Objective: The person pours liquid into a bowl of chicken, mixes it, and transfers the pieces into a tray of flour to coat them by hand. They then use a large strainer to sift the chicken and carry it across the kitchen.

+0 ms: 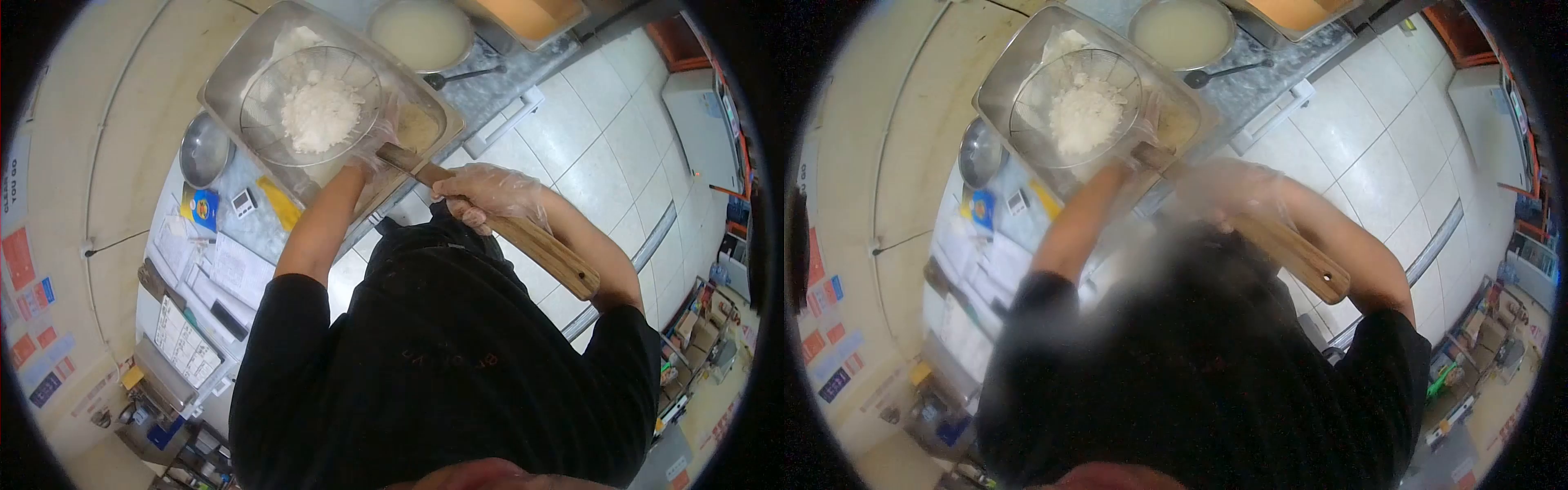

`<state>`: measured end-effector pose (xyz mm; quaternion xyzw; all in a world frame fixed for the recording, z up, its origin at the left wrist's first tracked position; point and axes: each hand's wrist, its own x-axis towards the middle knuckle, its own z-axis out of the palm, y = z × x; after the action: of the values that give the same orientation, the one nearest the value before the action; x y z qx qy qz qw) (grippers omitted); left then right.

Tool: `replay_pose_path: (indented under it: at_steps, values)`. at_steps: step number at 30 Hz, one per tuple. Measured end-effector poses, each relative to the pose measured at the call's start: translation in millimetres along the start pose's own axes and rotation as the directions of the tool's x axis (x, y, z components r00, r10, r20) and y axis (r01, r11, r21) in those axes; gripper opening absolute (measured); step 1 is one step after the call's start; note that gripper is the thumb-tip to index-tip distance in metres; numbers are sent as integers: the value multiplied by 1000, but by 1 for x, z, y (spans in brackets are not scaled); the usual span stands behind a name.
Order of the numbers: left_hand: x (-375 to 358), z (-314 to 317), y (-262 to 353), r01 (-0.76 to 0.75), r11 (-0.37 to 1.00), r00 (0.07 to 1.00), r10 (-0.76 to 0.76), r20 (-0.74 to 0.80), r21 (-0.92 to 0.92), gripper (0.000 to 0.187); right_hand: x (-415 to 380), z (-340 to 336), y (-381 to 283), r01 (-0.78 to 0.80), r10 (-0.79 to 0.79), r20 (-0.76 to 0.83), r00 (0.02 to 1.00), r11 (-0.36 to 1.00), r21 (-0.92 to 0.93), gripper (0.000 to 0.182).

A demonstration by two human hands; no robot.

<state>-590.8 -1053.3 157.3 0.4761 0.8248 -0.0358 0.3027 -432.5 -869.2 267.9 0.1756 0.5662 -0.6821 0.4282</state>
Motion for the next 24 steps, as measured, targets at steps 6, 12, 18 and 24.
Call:
replay_pose_path:
  at_steps: [6,12,18,24]
  values:
    - [12,11,-9,-180,966,979,193,-58,185,78,8,-3,0,57,-55,24,998,989,-135,25]
    - [34,25,-23,-205,963,972,221,-79,176,83,17,-3,-6,49,-41,49,998,985,-165,28]
    - [94,210,-109,-108,874,994,80,-78,-474,79,17,-11,4,31,-31,14,999,999,43,28]
    - [-79,26,-45,296,726,946,-310,89,-621,76,14,-16,3,8,-7,-8,1000,998,60,26]
